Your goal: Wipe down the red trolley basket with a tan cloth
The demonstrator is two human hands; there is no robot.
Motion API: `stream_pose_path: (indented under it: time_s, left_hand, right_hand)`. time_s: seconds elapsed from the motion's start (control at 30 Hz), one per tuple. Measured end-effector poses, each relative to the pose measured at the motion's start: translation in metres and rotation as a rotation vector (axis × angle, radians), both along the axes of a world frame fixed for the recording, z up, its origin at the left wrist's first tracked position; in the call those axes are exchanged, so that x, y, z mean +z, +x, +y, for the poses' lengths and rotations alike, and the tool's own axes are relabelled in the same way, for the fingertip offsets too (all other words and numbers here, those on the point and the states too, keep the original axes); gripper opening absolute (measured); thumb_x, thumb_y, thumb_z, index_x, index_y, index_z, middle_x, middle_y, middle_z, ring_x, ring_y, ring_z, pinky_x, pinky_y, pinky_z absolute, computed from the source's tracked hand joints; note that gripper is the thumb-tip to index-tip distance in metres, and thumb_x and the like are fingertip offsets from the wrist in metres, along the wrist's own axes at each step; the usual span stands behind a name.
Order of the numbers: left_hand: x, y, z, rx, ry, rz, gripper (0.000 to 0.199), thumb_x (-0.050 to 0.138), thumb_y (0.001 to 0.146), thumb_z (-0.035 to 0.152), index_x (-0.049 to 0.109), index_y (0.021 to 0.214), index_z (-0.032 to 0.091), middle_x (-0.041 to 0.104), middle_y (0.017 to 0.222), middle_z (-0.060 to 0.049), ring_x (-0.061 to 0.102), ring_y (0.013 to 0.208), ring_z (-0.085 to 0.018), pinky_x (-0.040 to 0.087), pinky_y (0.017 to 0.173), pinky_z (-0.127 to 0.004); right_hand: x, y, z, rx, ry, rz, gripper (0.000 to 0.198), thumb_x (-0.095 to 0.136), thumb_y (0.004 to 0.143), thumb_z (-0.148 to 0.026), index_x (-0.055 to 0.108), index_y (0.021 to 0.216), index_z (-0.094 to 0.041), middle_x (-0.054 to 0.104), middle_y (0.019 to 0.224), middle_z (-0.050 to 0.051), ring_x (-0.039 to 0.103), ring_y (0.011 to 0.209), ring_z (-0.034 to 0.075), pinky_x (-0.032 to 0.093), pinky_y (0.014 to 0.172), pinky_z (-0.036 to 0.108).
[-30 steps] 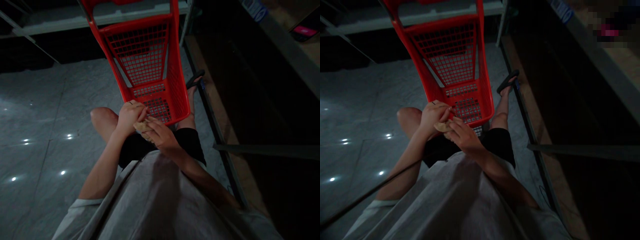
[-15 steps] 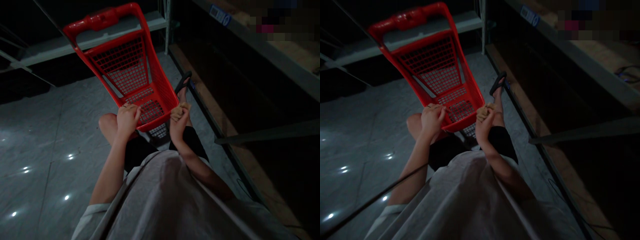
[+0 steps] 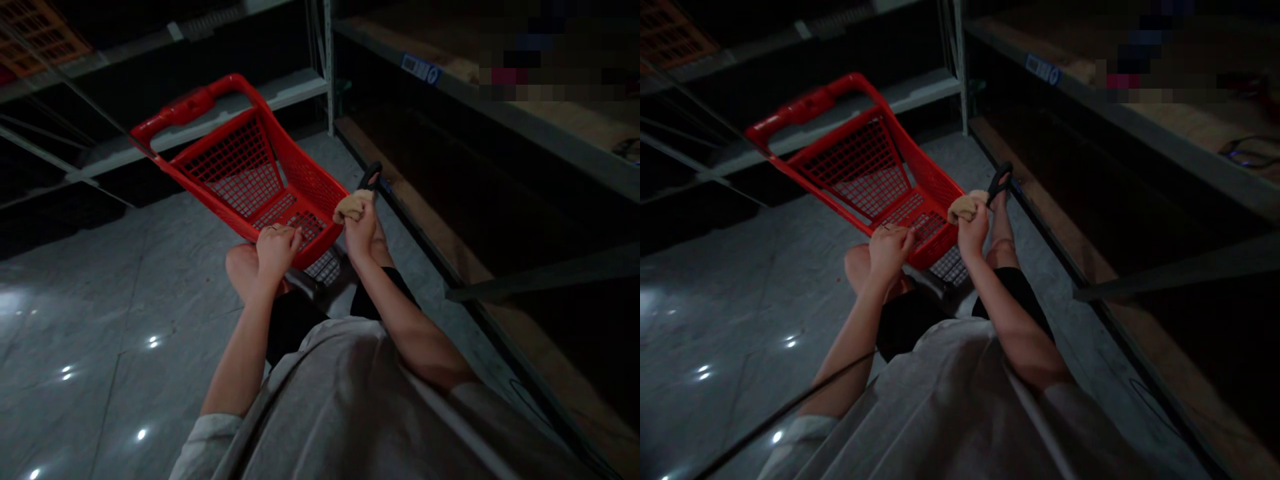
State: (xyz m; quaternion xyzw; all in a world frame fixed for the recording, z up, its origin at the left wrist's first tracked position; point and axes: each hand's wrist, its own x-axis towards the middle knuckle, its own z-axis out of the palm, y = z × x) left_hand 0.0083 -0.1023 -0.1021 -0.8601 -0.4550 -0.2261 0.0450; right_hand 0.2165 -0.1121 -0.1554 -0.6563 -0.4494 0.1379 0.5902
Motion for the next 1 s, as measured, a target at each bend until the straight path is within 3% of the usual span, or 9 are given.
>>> stream_pose_path:
  time_s: [0.1,0.2,0.27,0.33,0.53,0.6,0.83,0.9,1.0]
  left_hand:
    - [0.001,-0.004,0.000,-0.026,0.066,-0.023,0.048,0.040,0.106,0.037,0.070,0.071,0.022,0.076,0.077,-0.005,0.065,0.075,-0.022,0.043,0.073,-0.039]
    - [0.001,-0.010,-0.001,-0.029,0.068,-0.010,0.045,0.041,0.105,0.036,0.072,0.075,0.023,0.077,0.079,-0.005,0.066,0.077,-0.022,0.044,0.074,-0.039]
    - [0.002,-0.015,-0.002,-0.038,0.037,0.012,0.043,0.043,0.104,0.035,0.074,0.078,0.023,0.078,0.083,-0.005,0.067,0.079,-0.023,0.045,0.076,-0.040]
    - [0.004,-0.018,-0.004,-0.065,-0.003,0.030,0.041,0.044,0.104,0.036,0.075,0.080,0.023,0.079,0.086,-0.005,0.067,0.082,-0.024,0.046,0.079,-0.042]
    - [0.010,-0.020,-0.010,-0.219,-0.043,0.041,0.039,0.047,0.103,0.038,0.076,0.081,0.025,0.079,0.089,-0.004,0.066,0.088,-0.024,0.048,0.084,-0.043]
    - [0.011,-0.019,-0.008,-0.251,-0.051,0.043,0.039,0.047,0.103,0.038,0.078,0.082,0.025,0.079,0.089,-0.004,0.065,0.088,-0.024,0.049,0.087,-0.044]
    - [0.012,-0.008,0.012,-0.234,-0.107,0.116,0.041,0.045,0.104,0.039,0.080,0.090,0.024,0.078,0.095,-0.005,0.063,0.098,-0.025,0.047,0.093,-0.044]
    - [0.011,-0.004,0.018,-0.235,-0.109,0.140,0.041,0.045,0.104,0.039,0.080,0.092,0.023,0.078,0.097,-0.005,0.062,0.099,-0.025,0.045,0.094,-0.044]
    - [0.009,0.003,0.024,-0.234,-0.096,0.150,0.039,0.045,0.104,0.038,0.081,0.094,0.024,0.078,0.100,-0.005,0.062,0.100,-0.025,0.044,0.094,-0.043]
  right_hand:
    - [-0.002,-0.054,-0.024,-0.109,-0.012,0.198,0.036,0.052,0.079,-0.014,0.055,0.115,-0.015,0.066,0.117,0.014,0.061,0.108,0.020,0.049,0.103,0.036]
    - [-0.013,-0.111,-0.059,0.009,-0.012,0.248,0.036,0.057,0.075,-0.016,0.057,0.111,-0.019,0.067,0.113,0.011,0.063,0.105,0.021,0.052,0.099,0.039]
    - [-0.018,-0.124,-0.070,0.088,0.004,0.245,0.036,0.059,0.072,-0.016,0.059,0.108,-0.020,0.067,0.111,0.009,0.063,0.104,0.022,0.052,0.097,0.039]
    - [-0.018,-0.113,-0.062,0.092,0.010,0.269,0.036,0.058,0.070,-0.016,0.059,0.106,-0.021,0.067,0.107,0.008,0.063,0.101,0.021,0.052,0.096,0.039]
    - [-0.005,-0.043,0.005,-0.135,-0.013,0.406,0.032,0.050,0.073,-0.015,0.054,0.105,-0.019,0.066,0.107,0.007,0.062,0.098,0.017,0.050,0.099,0.035]
    - [-0.006,-0.050,0.004,-0.125,0.007,0.388,0.032,0.050,0.072,-0.014,0.054,0.104,-0.019,0.065,0.108,0.008,0.061,0.100,0.018,0.049,0.100,0.036]
    - [-0.032,-0.141,-0.056,0.045,0.087,0.328,0.039,0.055,0.073,-0.016,0.055,0.111,-0.021,0.060,0.112,0.010,0.059,0.105,0.024,0.051,0.095,0.041]
    - [-0.033,-0.131,-0.047,0.063,0.095,0.328,0.038,0.054,0.069,-0.013,0.056,0.107,-0.022,0.061,0.108,0.008,0.060,0.102,0.024,0.051,0.093,0.039]
    - [-0.030,-0.087,-0.010,-0.025,0.096,0.365,0.037,0.050,0.068,-0.013,0.058,0.103,-0.022,0.063,0.103,0.006,0.061,0.099,0.021,0.051,0.094,0.037]
